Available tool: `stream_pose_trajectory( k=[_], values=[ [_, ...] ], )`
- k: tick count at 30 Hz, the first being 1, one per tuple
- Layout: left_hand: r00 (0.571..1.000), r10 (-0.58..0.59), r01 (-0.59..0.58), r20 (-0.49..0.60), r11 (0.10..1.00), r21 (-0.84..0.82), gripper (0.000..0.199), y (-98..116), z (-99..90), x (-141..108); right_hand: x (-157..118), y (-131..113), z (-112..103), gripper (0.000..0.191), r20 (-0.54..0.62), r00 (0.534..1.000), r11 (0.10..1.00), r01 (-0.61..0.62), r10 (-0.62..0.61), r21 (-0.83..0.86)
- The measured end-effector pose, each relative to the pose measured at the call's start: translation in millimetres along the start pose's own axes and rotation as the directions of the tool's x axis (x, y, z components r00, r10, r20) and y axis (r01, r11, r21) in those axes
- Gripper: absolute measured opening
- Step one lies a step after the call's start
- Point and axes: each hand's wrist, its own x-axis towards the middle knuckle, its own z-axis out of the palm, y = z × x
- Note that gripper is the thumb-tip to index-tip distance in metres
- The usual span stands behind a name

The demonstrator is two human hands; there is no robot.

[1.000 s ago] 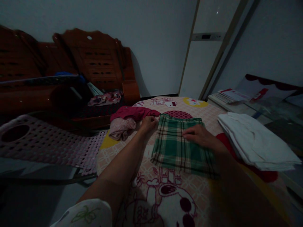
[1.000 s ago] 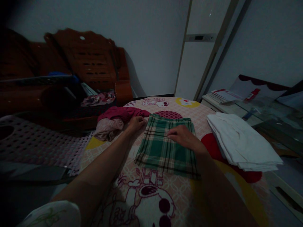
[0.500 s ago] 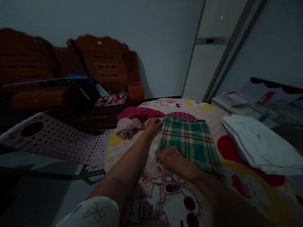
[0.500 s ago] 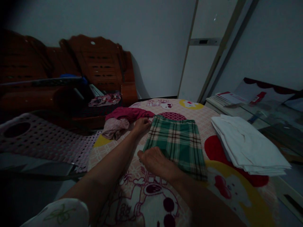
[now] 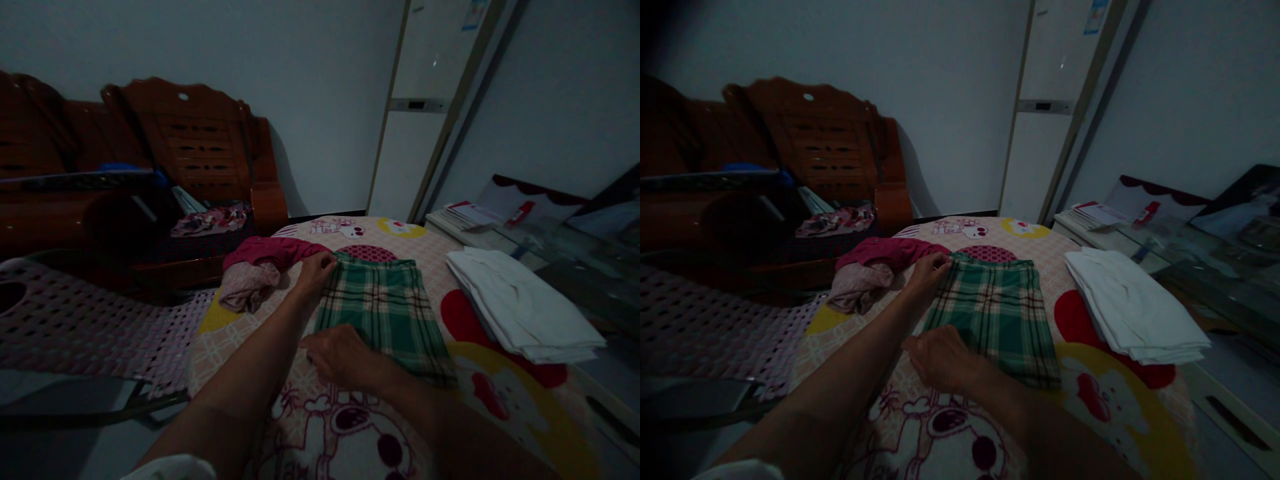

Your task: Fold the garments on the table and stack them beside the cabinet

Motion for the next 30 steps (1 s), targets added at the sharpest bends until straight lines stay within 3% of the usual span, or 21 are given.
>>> stream_pose_trajectory(
  k=[4, 7, 10, 13, 15, 17, 21, 25, 28, 30],
  values=[
    [0.968, 0.183, -0.193, 0.17, 0.98, 0.049, 0.023, 1, 13.8, 2, -14, 39, -38, 0.019, -0.128, 0.969, 0.977, -0.209, 0.213, 0.039],
    [0.98, 0.137, -0.158, 0.146, 0.978, 0.137, 0.032, -5, 19.5, 3, -28, 85, -57, 0.014, -0.161, 0.906, 0.92, -0.387, 0.392, 0.063],
    [0.986, 0.139, -0.152, 0.091, 0.976, 0.156, 0.03, -6, 19.3, 3, -38, 125, -53, 0.012, -0.153, 0.841, 0.855, -0.506, 0.518, 0.111],
    [0.946, 0.285, -0.306, 0.157, 0.943, 0.134, 0.024, 1, 20.2, 0, -40, 150, -33, 0.021, -0.216, 0.789, 0.818, -0.564, 0.575, 0.113],
    [0.891, 0.358, -0.405, 0.278, 0.905, 0.132, 0.024, 6, 23.4, -3, -39, 160, -19, 0.025, -0.281, 0.788, 0.834, -0.54, 0.547, 0.109],
    [0.863, 0.352, -0.436, 0.363, 0.882, 0.181, 0.029, 5, 27.1, -5, -38, 167, -8, 0.027, -0.333, 0.798, 0.861, -0.497, 0.503, 0.11],
    [0.922, 0.209, -0.325, 0.327, 0.876, 0.356, 0.039, -9, 27.9, 0, -40, 177, 2, 0.032, -0.39, 0.789, 0.874, -0.477, 0.475, 0.098],
    [0.951, 0.11, -0.232, 0.29, 0.872, 0.43, 0.045, -17, 21.6, 6, -44, 181, 8, 0.04, -0.345, 0.789, 0.844, -0.536, 0.508, 0.015],
    [0.955, 0.157, -0.256, 0.251, 0.862, 0.438, 0.05, -11, 19.6, 3, -43, 180, 12, 0.046, -0.294, 0.783, 0.814, -0.58, 0.548, -0.031],
    [0.928, 0.22, -0.333, 0.3, 0.851, 0.406, 0.052, -6, 21.4, -2, -42, 180, 14, 0.049, -0.3, 0.763, 0.791, -0.61, 0.573, -0.043]
  ],
)
